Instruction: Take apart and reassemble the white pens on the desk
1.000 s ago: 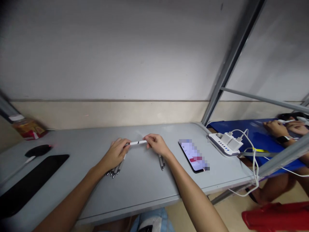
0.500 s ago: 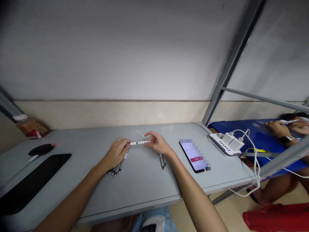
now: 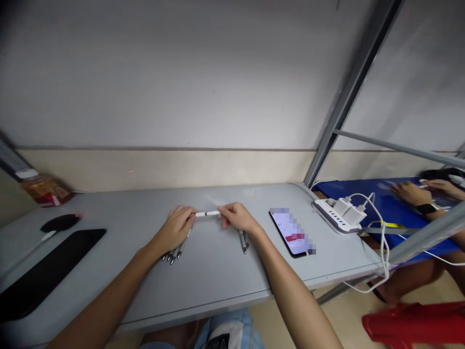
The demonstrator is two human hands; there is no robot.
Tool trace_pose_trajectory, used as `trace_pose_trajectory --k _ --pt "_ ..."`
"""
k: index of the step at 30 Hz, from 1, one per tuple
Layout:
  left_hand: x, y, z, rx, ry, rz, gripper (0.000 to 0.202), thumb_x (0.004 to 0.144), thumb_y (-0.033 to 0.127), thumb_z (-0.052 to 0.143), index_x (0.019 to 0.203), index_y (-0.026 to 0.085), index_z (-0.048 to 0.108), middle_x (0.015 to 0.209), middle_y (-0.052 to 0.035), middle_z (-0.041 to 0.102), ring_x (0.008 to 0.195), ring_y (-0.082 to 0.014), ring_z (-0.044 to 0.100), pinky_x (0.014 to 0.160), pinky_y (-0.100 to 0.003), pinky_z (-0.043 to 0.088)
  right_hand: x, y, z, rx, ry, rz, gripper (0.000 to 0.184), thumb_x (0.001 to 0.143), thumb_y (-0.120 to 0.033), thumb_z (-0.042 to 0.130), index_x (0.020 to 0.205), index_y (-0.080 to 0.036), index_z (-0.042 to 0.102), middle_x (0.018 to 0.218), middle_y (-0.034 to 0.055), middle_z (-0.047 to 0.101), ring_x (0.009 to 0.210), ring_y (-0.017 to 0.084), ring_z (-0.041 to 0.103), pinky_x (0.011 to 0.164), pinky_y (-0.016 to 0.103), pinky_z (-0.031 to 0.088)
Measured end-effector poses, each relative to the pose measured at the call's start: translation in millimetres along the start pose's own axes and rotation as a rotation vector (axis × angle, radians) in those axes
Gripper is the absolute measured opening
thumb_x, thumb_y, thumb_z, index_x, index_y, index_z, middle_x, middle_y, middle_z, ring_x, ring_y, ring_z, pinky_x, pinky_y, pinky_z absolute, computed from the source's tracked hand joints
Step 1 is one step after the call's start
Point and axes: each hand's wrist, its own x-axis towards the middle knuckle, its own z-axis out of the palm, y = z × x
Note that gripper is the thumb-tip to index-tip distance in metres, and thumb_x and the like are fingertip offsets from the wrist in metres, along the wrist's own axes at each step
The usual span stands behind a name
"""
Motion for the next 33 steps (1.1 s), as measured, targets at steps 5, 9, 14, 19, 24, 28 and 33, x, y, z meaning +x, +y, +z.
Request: trace_pose_trajectory --k 5,9,14,19,24,28,33 --pt "-0.3 0.9 -0.2 -0.005 -0.011 -0.001 0.024 0.097 0.027 0.032 0.092 0.02 0.054 0.083 -0.0014 0.058 0.087 -0.0189 0.049 0.079 -0.033 0.034 -0.7 -0.8 -0.3 0.025 0.057 -0.078 0.038 0.077 -0.045 0.067 0.102 -0.018 0.06 0.064 -0.0034 0.056 0.058 0.011 0.05 0.055 0.022 0.038" --pt "-0.1 2.0 -1.1 -0.01 -0.014 0.021 0.025 0.097 0.028 0.031 0.092 0.02 0.055 0.085 -0.0018 0.059 0.087 -0.0191 0.049 0.079 -0.034 0.035 -0.1 0.9 -0.4 -0.037 0.005 -0.041 0.042 0.09 -0.05 0.046 0.074 -0.015 0.06 0.055 -0.0012 0.053 0.051 0.01 0.044 0.054 0.023 0.035" --pt "0.0 1.3 -0.8 -0.003 -0.02 0.005 0.024 0.097 0.028 0.032 0.091 0.02 0.054 0.084 -0.0019 0.059 0.087 -0.0195 0.049 0.078 -0.034 0.035 0.0 2.8 -0.6 -0.029 0.088 -0.114 0.042 0.074 -0.043 0.07 0.108 -0.02 0.058 0.07 -0.0042 0.052 0.058 0.01 0.045 0.054 0.021 0.034" --pt "-0.8 0.6 -0.5 -0.015 -0.026 0.02 0.024 0.097 0.028 0.032 0.095 0.021 0.054 0.088 -0.0019 0.059 0.089 -0.0195 0.049 0.08 -0.034 0.035 0.2 3.3 -0.5 -0.105 0.022 -0.049 0.036 0.087 -0.048 0.051 0.076 -0.015 0.06 0.057 -0.0036 0.046 0.051 0.009 0.037 0.051 0.023 0.03" --pt "-1.2 1.2 -1.2 -0.019 -0.037 0.012 0.025 0.098 0.029 0.031 0.094 0.02 0.054 0.088 -0.0023 0.059 0.089 -0.0194 0.049 0.08 -0.034 0.035 0.2 2.3 -0.2 -0.095 0.072 -0.128 0.035 0.076 -0.044 0.068 0.1 -0.018 0.061 0.066 -0.0042 0.05 0.057 0.01 0.043 0.054 0.022 0.032" --pt "-1.7 2.0 -1.4 -0.032 -0.046 0.015 0.026 0.098 0.029 0.03 0.095 0.021 0.054 0.088 -0.0021 0.059 0.088 -0.0192 0.048 0.081 -0.035 0.035 -1.2 1.0 1.5 -0.123 0.04 -0.095 0.029 0.086 -0.044 0.055 0.085 -0.017 0.063 0.06 -0.0028 0.049 0.054 0.01 0.041 0.054 0.023 0.032" --pt "-1.6 1.3 -1.0 -0.033 -0.045 0.006 0.026 0.098 0.03 0.031 0.097 0.021 0.055 0.089 -0.0027 0.058 0.09 -0.0198 0.049 0.082 -0.036 0.036 -2.3 -1.9 3.4 -0.105 0.092 -0.134 0.04 0.08 -0.041 0.064 0.114 -0.021 0.058 0.071 -0.0022 0.055 0.059 0.012 0.047 0.057 0.023 0.036"
